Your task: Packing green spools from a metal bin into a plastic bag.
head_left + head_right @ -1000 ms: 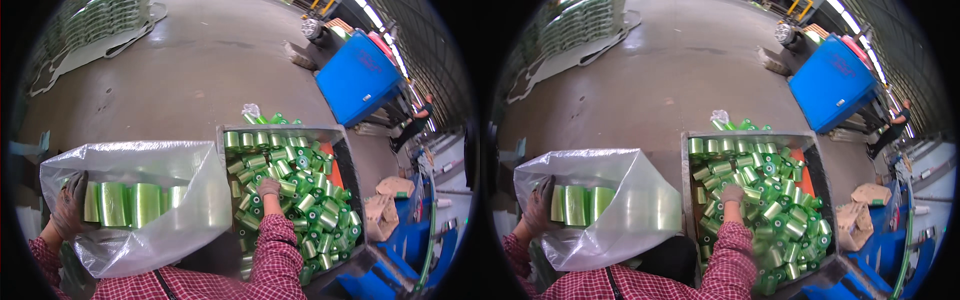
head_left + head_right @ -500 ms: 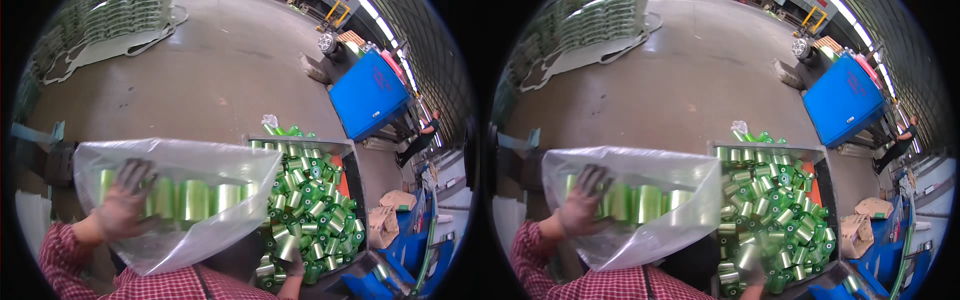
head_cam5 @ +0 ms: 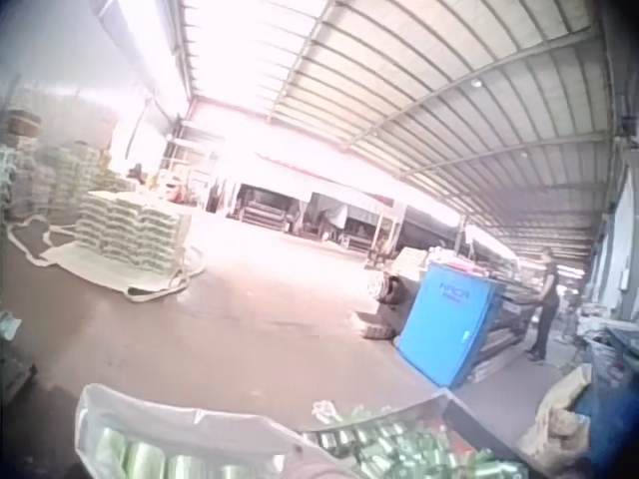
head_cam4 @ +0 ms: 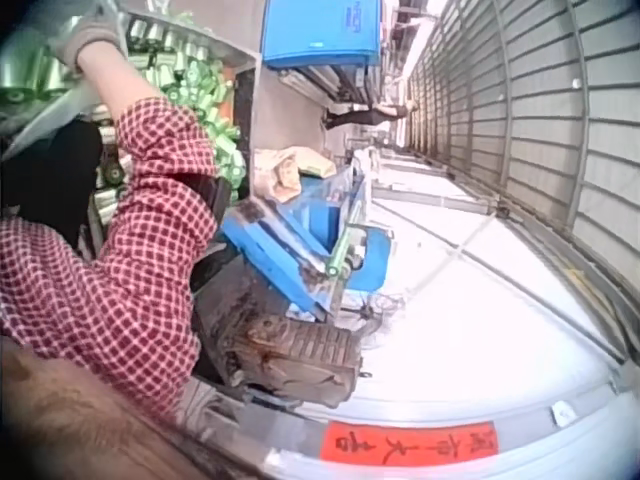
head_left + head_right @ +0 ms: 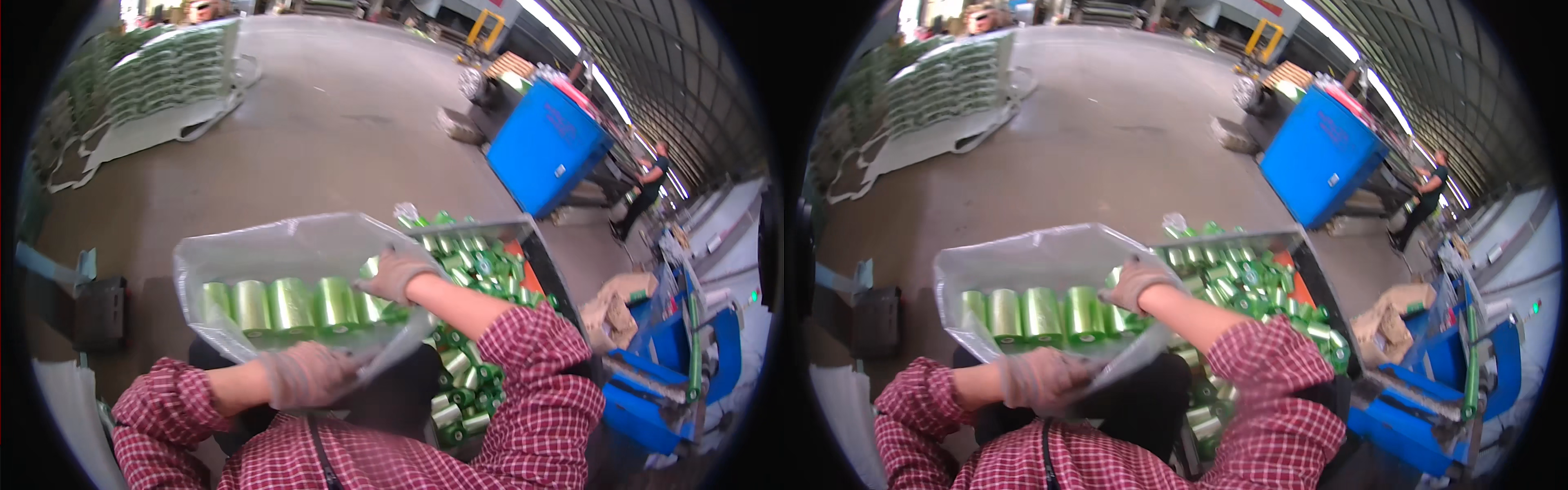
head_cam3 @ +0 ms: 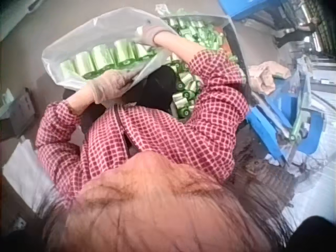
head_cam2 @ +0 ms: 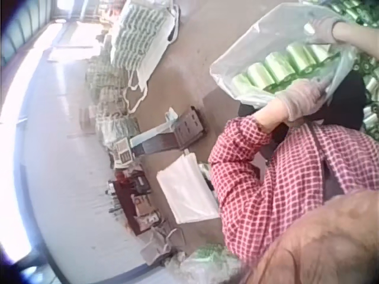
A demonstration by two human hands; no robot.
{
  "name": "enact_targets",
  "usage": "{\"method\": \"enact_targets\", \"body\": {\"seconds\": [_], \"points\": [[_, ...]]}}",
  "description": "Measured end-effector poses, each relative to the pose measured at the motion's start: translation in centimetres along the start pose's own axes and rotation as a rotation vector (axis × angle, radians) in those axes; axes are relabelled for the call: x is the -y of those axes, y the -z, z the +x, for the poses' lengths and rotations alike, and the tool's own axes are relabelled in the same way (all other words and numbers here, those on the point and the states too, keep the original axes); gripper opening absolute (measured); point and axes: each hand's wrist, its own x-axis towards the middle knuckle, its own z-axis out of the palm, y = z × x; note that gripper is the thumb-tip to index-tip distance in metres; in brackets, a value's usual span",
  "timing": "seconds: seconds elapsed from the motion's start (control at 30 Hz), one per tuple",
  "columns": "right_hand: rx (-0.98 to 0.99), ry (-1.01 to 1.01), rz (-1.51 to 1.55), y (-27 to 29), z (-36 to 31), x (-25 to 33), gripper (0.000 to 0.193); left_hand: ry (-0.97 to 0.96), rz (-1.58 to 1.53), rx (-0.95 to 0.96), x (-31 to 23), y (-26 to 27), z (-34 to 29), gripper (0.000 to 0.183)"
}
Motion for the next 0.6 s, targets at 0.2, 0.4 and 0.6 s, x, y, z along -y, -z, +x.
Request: {"method": "enact_targets", "body": {"seconds": [0.2,0.4,0.6], "points": [[-0.787,0.481,-0.355,3.8,-2.1,-3.8,0.029,0.117,-0.202,0.079,2.2,4.1,0.4,0.058],[-0.587,-0.608,0.742,-14.5,13.5,-35.6,0.066,0.376,-0.638,-0.577,1.2,7.7,2.1,0.026],[-0.795,-1.137,1.671,-32.2,24.3,-34.1,0.063,0.373,-0.781,-0.837,3.4,16.3,7.9,0.063]]}}
